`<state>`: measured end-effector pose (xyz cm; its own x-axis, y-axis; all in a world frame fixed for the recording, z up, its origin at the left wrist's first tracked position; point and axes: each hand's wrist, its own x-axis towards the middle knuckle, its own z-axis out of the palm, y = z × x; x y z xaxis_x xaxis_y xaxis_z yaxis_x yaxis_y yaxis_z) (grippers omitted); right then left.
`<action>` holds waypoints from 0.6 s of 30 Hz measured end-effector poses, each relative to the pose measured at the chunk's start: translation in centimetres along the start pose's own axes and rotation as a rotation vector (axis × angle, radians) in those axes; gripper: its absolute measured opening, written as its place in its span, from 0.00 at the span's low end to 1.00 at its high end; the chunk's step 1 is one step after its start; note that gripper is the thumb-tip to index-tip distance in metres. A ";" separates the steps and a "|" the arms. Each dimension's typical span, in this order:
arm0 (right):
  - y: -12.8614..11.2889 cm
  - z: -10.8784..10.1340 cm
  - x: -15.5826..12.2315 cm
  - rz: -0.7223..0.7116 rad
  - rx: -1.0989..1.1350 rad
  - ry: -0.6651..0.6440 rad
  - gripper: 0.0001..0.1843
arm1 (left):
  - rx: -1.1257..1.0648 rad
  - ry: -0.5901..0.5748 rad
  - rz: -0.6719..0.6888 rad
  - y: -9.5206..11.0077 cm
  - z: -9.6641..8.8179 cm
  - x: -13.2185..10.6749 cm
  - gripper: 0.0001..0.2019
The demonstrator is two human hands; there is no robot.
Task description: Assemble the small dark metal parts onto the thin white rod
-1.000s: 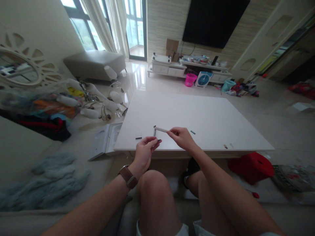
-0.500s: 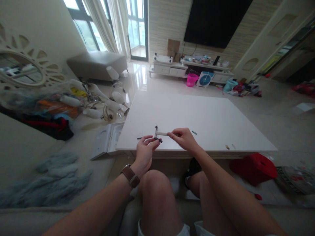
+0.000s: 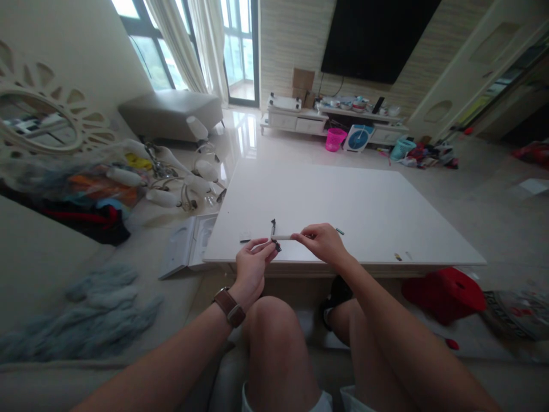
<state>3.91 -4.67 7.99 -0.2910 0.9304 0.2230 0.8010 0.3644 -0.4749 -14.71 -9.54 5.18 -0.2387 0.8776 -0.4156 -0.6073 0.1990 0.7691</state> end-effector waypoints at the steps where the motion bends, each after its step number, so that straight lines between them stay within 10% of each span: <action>1: 0.1 0.0 0.0 0.014 -0.012 0.034 0.25 | 0.004 0.001 0.003 0.0 0.0 0.0 0.11; 18: 0.4 -0.9 0.1 0.052 -0.075 0.136 0.25 | 0.023 -0.007 0.022 -0.4 -0.4 0.0 0.14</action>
<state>4.69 -4.48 8.54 -0.1788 0.9320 0.3152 0.8515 0.3071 -0.4250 -14.72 -9.75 4.64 -0.2470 0.8849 -0.3949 -0.5845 0.1890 0.7891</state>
